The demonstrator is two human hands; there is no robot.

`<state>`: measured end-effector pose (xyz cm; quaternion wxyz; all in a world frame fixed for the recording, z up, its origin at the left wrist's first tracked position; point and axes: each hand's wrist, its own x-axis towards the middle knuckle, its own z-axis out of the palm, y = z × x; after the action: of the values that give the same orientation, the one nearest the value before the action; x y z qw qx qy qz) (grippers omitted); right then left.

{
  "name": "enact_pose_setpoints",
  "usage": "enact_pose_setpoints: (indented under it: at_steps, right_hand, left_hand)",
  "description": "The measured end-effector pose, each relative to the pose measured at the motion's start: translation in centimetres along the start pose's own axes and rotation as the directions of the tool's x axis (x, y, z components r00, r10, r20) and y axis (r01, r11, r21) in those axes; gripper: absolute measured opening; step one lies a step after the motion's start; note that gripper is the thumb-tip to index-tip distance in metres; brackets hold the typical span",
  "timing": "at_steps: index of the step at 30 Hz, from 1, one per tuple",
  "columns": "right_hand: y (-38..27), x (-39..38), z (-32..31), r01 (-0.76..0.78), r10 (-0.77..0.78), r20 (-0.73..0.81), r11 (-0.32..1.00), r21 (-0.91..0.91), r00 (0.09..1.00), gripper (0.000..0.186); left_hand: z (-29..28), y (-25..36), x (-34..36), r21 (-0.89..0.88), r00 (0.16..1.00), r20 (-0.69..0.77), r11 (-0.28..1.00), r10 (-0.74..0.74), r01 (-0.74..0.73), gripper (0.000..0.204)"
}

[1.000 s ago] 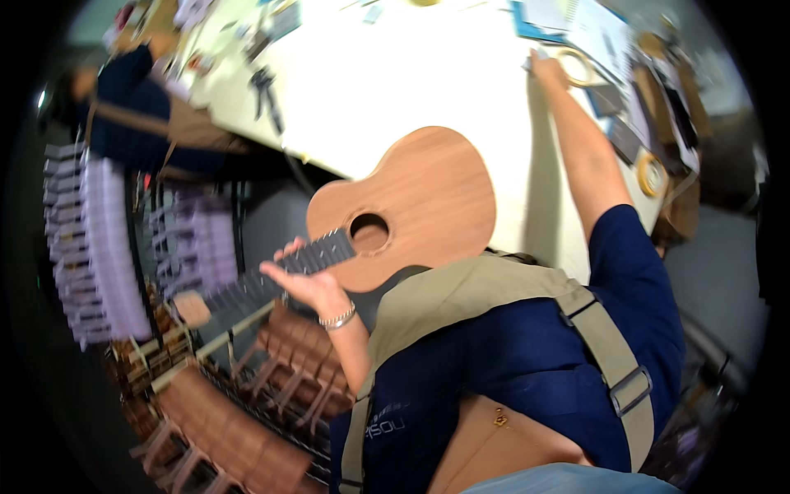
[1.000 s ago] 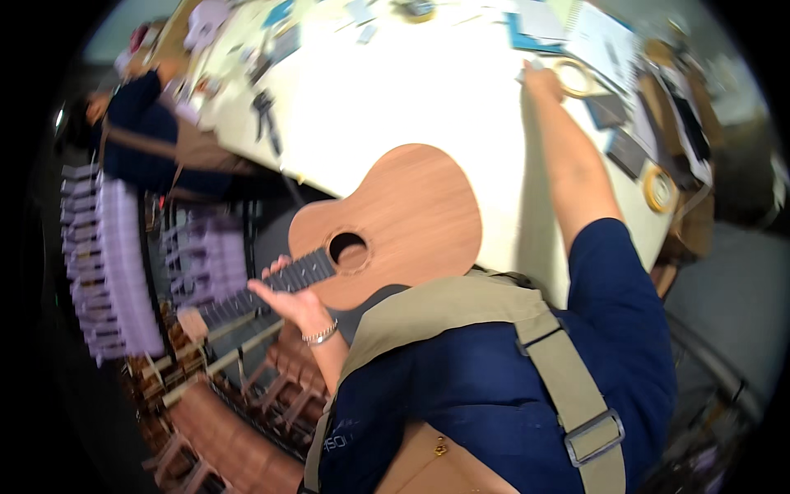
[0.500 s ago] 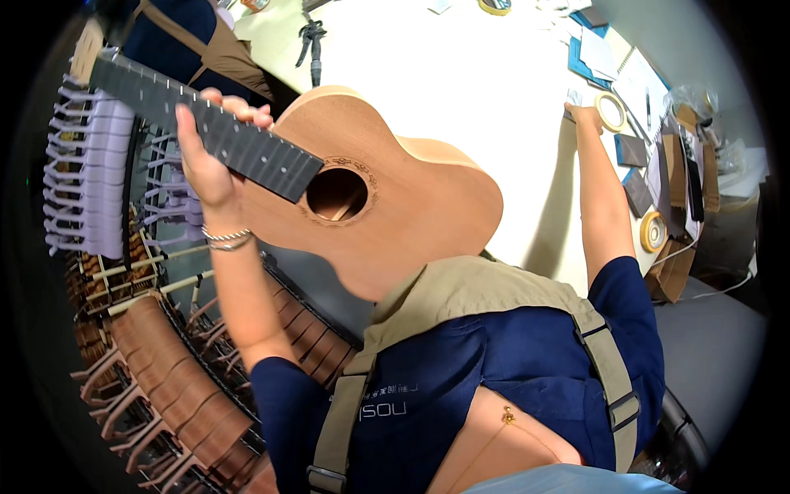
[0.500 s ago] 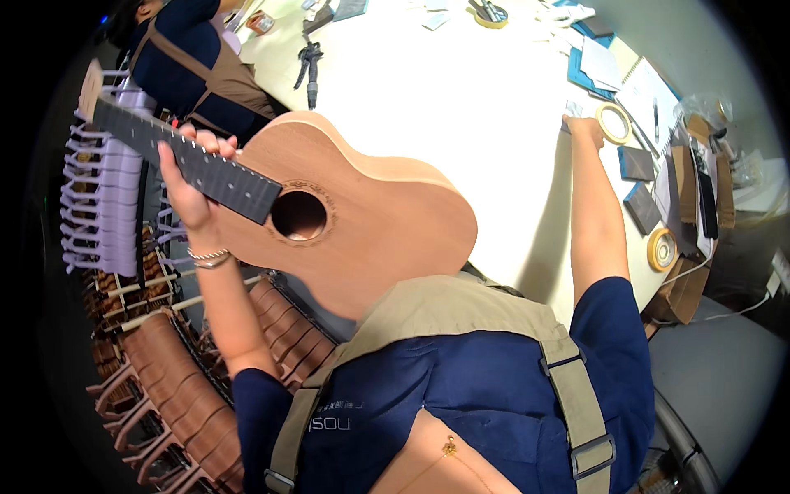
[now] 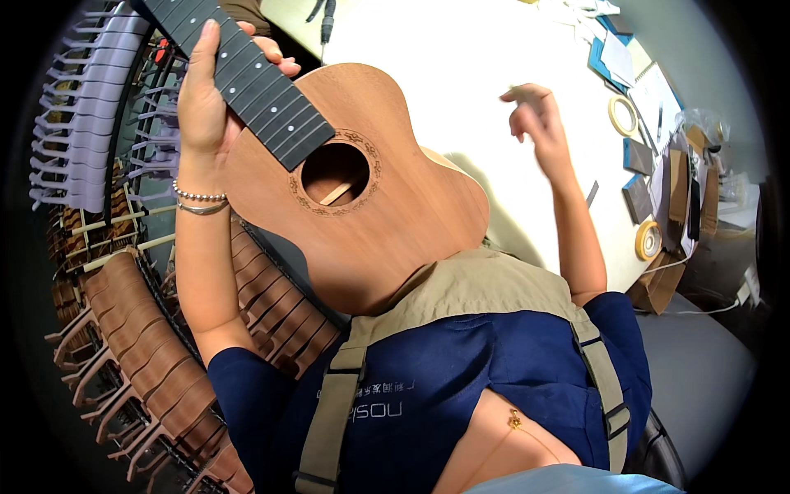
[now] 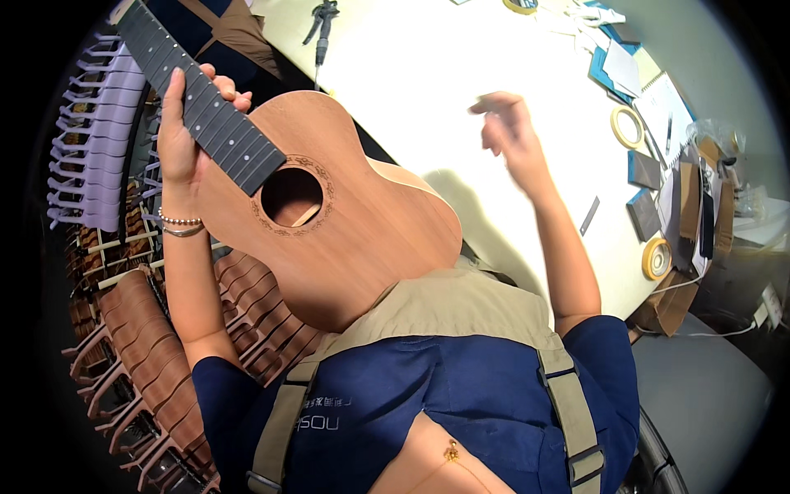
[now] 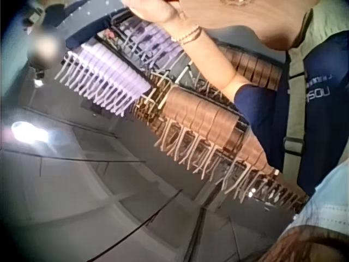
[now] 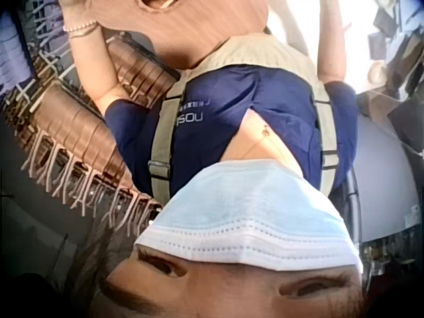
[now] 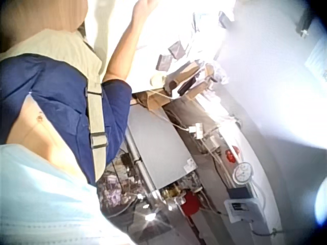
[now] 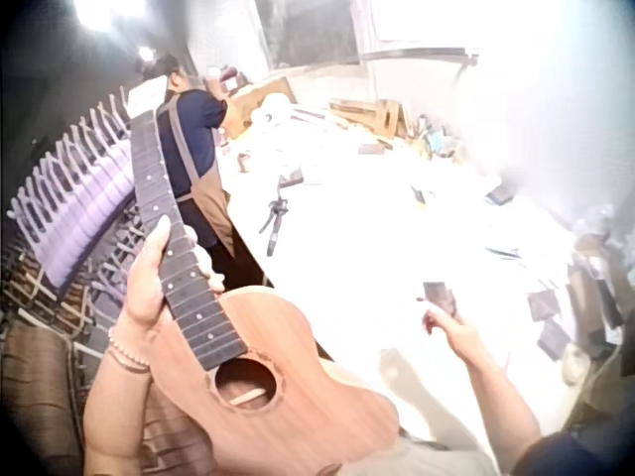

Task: The person repeatedly picks up unfinished acoustic guitars from a rack, sands the body and neck with a sanding block, and returns them to the rack. The task involves handling multiple guitars in a workshop setting.

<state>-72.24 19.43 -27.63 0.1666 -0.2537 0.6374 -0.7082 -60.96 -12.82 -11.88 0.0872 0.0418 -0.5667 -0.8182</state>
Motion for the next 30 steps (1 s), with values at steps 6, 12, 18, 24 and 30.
enact_pose_setpoints:
  at_steps: [6, 12, 18, 24, 30]
  right_hand:
    - [-4.0, -4.2, 8.5, 0.568, -0.589, 0.209, 0.529, -0.630, 0.781, 0.040]
    - [-2.8, -5.1, 9.7, 0.511, -0.599, 0.186, 0.434, -0.742, 0.779, 0.042]
    - [-2.8, -6.5, 9.8, 0.410, -0.493, 0.148, 0.481, -0.775, 0.858, 0.041]
    - [-2.7, -4.1, 10.7, 0.394, -0.521, 0.130, 0.436, -0.809, 0.844, 0.044]
    - [-2.1, -5.2, 10.3, 0.392, -0.514, 0.140, 0.422, -0.817, 0.846, 0.046]
  left_hand:
    - [-1.1, -0.5, 0.6, 0.022, 1.000, -0.003, 0.999, -0.029, 0.029, 0.036]
    - [-0.7, -1.1, 0.7, -0.028, 0.999, 0.012, 0.999, -0.042, 0.042, 0.034]
    - [-1.2, -1.9, 0.1, -0.058, 0.996, 0.016, 0.994, -0.088, 0.088, 0.033]
    - [-2.0, -2.6, 0.9, -0.130, 0.994, 0.043, 0.986, -0.099, 0.104, 0.034]
    - [-2.3, -2.4, 0.7, -0.110, 0.995, 0.035, 0.989, -0.096, 0.099, 0.034]
